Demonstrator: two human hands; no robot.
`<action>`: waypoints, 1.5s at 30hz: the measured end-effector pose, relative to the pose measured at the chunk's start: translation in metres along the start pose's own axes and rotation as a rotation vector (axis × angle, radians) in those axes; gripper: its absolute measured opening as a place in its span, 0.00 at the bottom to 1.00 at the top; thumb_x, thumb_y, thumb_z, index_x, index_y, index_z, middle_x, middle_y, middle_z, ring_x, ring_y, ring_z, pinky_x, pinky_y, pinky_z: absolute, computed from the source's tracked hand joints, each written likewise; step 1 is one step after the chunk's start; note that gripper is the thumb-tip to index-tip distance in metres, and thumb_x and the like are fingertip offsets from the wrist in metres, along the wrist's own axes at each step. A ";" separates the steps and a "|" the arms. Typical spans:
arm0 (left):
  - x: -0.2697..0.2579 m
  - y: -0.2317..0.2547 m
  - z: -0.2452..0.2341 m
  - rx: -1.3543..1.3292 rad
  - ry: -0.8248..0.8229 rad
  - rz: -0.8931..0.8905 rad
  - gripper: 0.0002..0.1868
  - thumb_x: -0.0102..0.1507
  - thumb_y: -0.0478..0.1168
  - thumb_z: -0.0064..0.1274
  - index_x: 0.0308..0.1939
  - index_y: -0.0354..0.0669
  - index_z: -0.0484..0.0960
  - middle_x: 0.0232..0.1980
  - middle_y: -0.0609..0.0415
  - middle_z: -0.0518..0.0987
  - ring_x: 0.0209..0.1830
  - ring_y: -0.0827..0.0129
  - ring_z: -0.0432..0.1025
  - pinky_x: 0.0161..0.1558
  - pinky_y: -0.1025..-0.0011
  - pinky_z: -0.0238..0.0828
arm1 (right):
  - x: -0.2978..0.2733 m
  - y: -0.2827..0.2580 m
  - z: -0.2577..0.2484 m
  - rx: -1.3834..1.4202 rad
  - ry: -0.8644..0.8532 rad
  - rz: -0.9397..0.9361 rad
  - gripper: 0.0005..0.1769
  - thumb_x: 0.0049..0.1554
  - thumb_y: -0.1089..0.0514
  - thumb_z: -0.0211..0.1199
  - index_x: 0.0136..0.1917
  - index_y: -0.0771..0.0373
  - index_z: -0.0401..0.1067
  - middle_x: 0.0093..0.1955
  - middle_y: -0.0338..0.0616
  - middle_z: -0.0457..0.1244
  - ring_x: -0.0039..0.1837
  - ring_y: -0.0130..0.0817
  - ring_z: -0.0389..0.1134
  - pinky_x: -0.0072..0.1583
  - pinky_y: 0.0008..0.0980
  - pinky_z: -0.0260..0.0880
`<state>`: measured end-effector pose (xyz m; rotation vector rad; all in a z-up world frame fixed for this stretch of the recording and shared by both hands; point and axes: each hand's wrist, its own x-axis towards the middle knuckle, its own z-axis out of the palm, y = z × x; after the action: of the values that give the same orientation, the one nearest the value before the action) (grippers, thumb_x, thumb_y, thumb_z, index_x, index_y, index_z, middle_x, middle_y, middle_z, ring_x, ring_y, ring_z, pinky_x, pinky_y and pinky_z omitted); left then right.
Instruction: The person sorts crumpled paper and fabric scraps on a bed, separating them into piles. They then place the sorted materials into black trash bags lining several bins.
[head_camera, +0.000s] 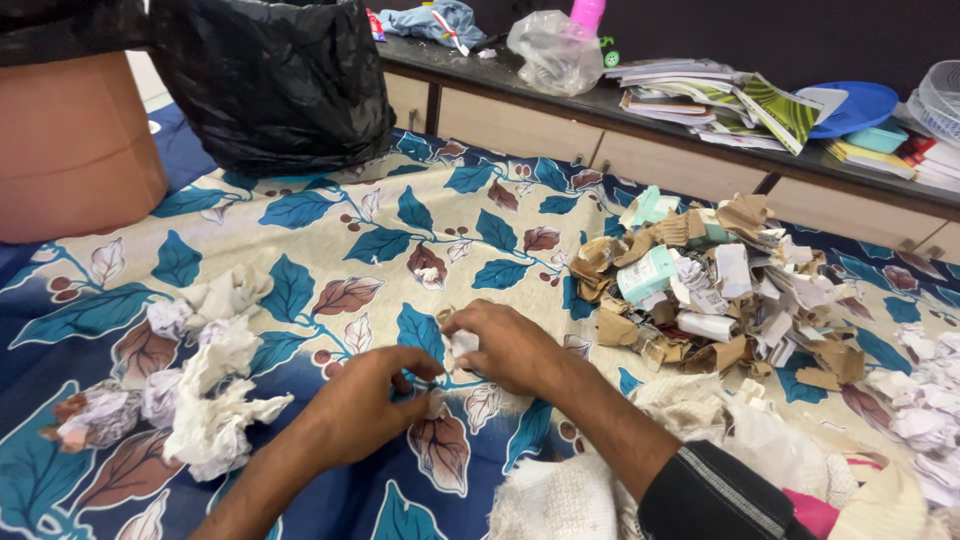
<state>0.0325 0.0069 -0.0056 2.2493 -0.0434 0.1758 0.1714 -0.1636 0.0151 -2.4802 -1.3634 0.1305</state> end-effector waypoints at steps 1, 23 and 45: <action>-0.001 0.002 -0.002 0.030 -0.043 0.018 0.22 0.53 0.45 0.70 0.49 0.42 0.87 0.43 0.51 0.86 0.41 0.65 0.82 0.44 0.67 0.78 | -0.001 0.000 -0.002 -0.006 -0.007 0.022 0.25 0.51 0.55 0.72 0.61 0.55 0.74 0.66 0.45 0.66 0.69 0.43 0.65 0.70 0.38 0.63; 0.042 0.006 0.010 -0.563 0.147 -0.297 0.19 0.60 0.47 0.63 0.49 0.38 0.84 0.38 0.54 0.84 0.34 0.75 0.74 0.37 0.74 0.72 | -0.010 0.009 -0.050 0.731 0.048 0.300 0.20 0.51 0.57 0.74 0.56 0.66 0.77 0.46 0.45 0.72 0.49 0.31 0.72 0.52 0.29 0.74; 0.133 0.069 0.038 -0.748 0.105 -0.144 0.21 0.62 0.46 0.58 0.52 0.34 0.83 0.43 0.52 0.85 0.41 0.70 0.80 0.45 0.72 0.79 | -0.029 0.032 -0.120 0.269 0.218 0.299 0.20 0.47 0.56 0.74 0.54 0.59 0.76 0.49 0.44 0.71 0.53 0.35 0.74 0.54 0.35 0.74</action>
<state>0.1623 -0.0620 0.0425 1.4891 0.0959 0.1647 0.2088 -0.2303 0.1170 -2.3708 -0.8257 0.0978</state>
